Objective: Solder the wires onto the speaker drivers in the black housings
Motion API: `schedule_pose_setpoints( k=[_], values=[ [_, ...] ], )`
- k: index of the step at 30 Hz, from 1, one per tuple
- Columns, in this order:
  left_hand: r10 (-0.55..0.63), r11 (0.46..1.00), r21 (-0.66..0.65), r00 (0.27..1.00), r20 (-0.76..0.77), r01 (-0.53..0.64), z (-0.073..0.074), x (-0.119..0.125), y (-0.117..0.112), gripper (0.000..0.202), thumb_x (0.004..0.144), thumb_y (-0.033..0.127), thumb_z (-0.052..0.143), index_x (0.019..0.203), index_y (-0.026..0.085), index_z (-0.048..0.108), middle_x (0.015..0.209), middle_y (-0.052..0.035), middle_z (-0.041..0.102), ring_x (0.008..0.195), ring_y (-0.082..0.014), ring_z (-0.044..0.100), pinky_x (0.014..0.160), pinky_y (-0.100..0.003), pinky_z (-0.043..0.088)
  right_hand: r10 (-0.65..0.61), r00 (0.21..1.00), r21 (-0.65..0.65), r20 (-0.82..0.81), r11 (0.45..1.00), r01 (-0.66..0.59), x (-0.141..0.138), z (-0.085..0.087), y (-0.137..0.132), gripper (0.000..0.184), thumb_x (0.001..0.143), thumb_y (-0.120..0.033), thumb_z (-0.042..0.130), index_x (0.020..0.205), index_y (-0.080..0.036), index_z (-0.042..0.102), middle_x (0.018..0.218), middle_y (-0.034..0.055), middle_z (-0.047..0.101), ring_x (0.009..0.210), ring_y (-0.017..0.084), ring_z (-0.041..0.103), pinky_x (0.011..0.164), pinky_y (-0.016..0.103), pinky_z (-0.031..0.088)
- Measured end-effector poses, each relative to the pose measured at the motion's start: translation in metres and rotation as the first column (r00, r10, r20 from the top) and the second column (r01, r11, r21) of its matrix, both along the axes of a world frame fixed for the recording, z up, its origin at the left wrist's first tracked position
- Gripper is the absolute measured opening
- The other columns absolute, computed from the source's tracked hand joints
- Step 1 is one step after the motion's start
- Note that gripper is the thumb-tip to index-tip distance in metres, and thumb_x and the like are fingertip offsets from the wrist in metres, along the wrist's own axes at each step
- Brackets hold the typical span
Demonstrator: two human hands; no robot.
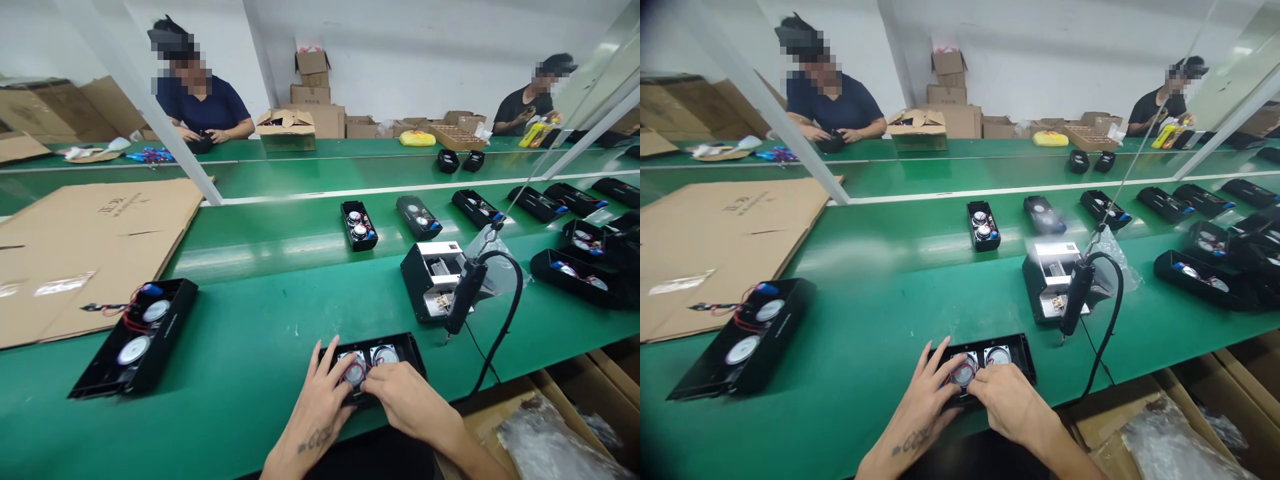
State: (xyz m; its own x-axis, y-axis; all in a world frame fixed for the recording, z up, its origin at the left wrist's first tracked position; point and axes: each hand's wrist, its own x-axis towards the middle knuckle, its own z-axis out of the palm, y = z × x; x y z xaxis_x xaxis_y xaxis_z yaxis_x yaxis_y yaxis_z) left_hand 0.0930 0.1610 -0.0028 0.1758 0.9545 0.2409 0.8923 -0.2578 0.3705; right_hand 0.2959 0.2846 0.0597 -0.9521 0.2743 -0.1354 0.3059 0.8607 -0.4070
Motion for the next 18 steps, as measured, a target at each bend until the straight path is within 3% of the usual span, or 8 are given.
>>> schedule_pose_setpoints(
  k=[5,9,13,16,18],
  values=[
    [-0.019,0.999,-0.027,1.000,-0.017,0.019,0.003,0.001,0.001,0.021,0.084,0.018,0.086,0.101,0.024,0.077,0.155,-0.0056,0.066,0.162,-0.0488,0.035,0.127,-0.083,0.032,0.033,0.997,0.128,-0.070,0.991,-0.024,0.002,-0.012,-0.007,0.028,0.093,0.002,0.056,0.097,-0.019,0.073,0.093,0.0028,0.081,0.084,0.021,0.074,0.079,0.035,0.050],
    [-0.012,1.000,-0.011,0.999,-0.036,0.012,-0.001,0.003,0.001,0.018,0.084,0.023,0.086,0.100,0.023,0.078,0.152,-0.0056,0.068,0.164,-0.0480,0.031,0.131,-0.082,0.024,0.028,0.981,0.246,-0.190,0.969,0.020,0.002,-0.024,-0.019,0.021,0.096,0.000,0.060,0.096,-0.017,0.073,0.087,0.0030,0.080,0.077,0.021,0.073,0.077,0.037,0.049],
    [-0.004,0.998,0.063,0.996,-0.089,0.010,-0.006,0.002,0.006,0.019,0.081,0.025,0.089,0.096,0.025,0.078,0.149,-0.0048,0.070,0.163,-0.0456,0.035,0.136,-0.076,0.014,0.002,0.993,0.197,-0.115,0.980,0.021,0.000,-0.020,-0.015,0.021,0.091,0.001,0.062,0.096,-0.017,0.073,0.090,0.0047,0.082,0.082,0.021,0.075,0.081,0.036,0.050],
    [-0.034,0.980,0.190,0.986,-0.165,0.065,-0.014,-0.003,0.009,0.022,0.077,0.024,0.087,0.096,0.028,0.078,0.147,-0.0024,0.072,0.162,-0.0433,0.037,0.138,-0.070,0.002,0.036,0.999,0.093,0.007,0.995,-0.036,0.000,-0.009,-0.006,0.014,0.087,-0.015,0.069,0.099,-0.019,0.074,0.098,0.0051,0.083,0.087,0.022,0.075,0.087,0.034,0.051],
    [-0.078,0.952,0.274,0.971,-0.224,0.140,-0.026,-0.011,0.012,0.032,0.076,0.024,0.083,0.107,0.031,0.079,0.149,-0.0004,0.072,0.165,-0.0413,0.032,0.139,-0.064,-0.003,0.064,0.998,0.095,0.022,0.993,-0.065,0.000,-0.002,-0.002,0.026,0.086,-0.034,0.073,0.107,-0.019,0.073,0.105,0.0051,0.084,0.092,0.022,0.073,0.094,0.034,0.051]
  ],
)
